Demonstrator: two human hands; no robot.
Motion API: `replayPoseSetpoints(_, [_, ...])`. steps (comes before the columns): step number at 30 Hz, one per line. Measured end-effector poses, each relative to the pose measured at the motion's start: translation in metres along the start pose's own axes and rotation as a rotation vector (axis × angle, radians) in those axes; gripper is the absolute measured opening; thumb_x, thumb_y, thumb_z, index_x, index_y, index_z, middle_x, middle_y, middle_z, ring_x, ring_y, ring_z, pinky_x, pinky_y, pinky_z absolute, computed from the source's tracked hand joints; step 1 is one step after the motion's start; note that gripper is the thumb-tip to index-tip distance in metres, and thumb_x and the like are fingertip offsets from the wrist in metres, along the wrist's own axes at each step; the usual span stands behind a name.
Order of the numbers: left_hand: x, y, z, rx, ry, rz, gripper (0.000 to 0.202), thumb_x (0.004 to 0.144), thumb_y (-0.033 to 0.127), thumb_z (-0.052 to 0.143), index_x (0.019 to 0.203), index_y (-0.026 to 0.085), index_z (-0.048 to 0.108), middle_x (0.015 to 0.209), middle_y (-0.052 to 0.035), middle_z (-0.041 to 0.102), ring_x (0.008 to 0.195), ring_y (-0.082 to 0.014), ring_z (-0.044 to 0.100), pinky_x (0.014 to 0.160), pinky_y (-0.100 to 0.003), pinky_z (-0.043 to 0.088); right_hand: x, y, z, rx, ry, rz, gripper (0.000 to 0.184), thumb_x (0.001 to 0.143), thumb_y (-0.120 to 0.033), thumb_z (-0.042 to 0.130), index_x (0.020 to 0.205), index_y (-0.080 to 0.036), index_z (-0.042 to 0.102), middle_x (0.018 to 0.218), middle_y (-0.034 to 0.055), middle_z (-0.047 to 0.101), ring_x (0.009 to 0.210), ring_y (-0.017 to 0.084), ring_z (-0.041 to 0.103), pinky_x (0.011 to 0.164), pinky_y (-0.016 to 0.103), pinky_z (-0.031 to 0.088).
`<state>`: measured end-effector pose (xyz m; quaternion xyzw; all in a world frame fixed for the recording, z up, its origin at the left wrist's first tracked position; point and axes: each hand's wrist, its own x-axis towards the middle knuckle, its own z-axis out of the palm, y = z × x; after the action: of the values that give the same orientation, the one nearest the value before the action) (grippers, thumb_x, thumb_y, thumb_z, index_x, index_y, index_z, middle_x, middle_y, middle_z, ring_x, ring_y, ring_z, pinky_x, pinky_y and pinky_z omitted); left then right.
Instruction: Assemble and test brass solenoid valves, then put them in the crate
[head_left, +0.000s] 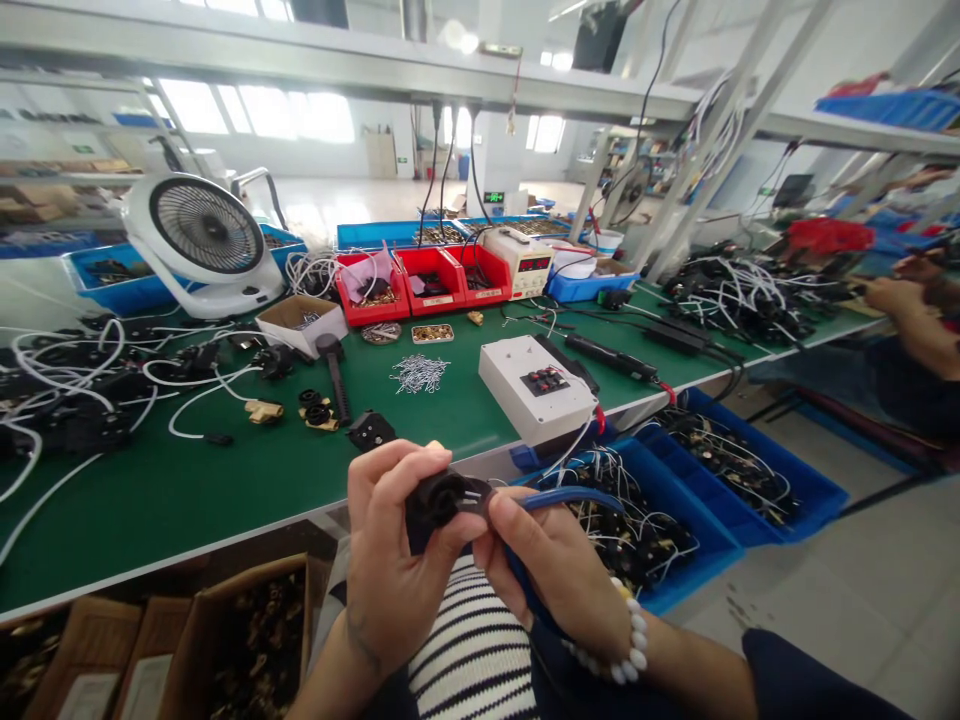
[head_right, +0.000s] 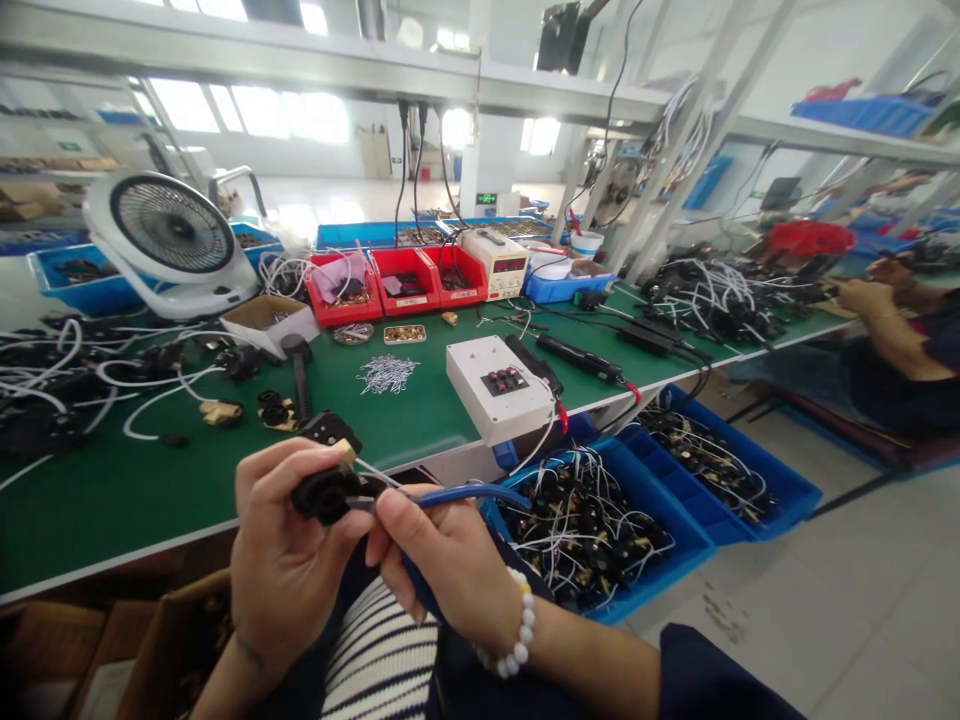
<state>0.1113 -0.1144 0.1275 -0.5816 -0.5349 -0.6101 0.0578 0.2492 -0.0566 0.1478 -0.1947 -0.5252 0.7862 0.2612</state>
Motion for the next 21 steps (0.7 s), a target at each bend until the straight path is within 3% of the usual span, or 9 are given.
replayPoseSetpoints(11, [-0.0008, 0.0002, -0.0002, 0.023, -0.038, -0.094, 0.032, 0.090, 0.042, 0.067, 0.114, 0.024, 0.058, 0.109, -0.0038, 0.053, 0.103, -0.0160, 0.056, 0.086, -0.026, 0.051, 0.0024, 0.0062, 0.0037, -0.084, 0.064, -0.068, 0.052, 0.092, -0.062, 0.054, 0.066, -0.018, 0.051, 0.039, -0.0072, 0.041, 0.032, 0.004, 0.029, 0.034, 0.018, 0.021])
replayPoseSetpoints(15, [-0.0028, 0.0039, 0.0031, -0.071, -0.062, -0.163, 0.026, 0.091, 0.044, 0.064, 0.106, 0.024, 0.057, 0.103, -0.0030, 0.054, 0.095, -0.0160, 0.057, 0.080, -0.026, 0.051, 0.0034, 0.0093, 0.0026, -0.097, 0.107, -0.119, 0.049, 0.089, -0.062, 0.058, 0.068, -0.018, 0.050, 0.045, -0.0072, 0.041, 0.036, 0.005, 0.031, 0.036, 0.018, 0.022])
replayPoseSetpoints(21, [-0.0035, 0.0006, 0.0058, -0.048, -0.003, -0.178, 0.042, 0.088, 0.054, 0.063, 0.117, 0.025, 0.056, 0.113, -0.0047, 0.053, 0.107, -0.0180, 0.055, 0.089, -0.028, 0.050, 0.0047, 0.0008, -0.0006, -0.106, 0.012, -0.003, 0.053, 0.090, -0.065, 0.055, 0.065, -0.017, 0.053, 0.040, -0.0064, 0.042, 0.033, 0.005, 0.032, 0.034, 0.019, 0.020])
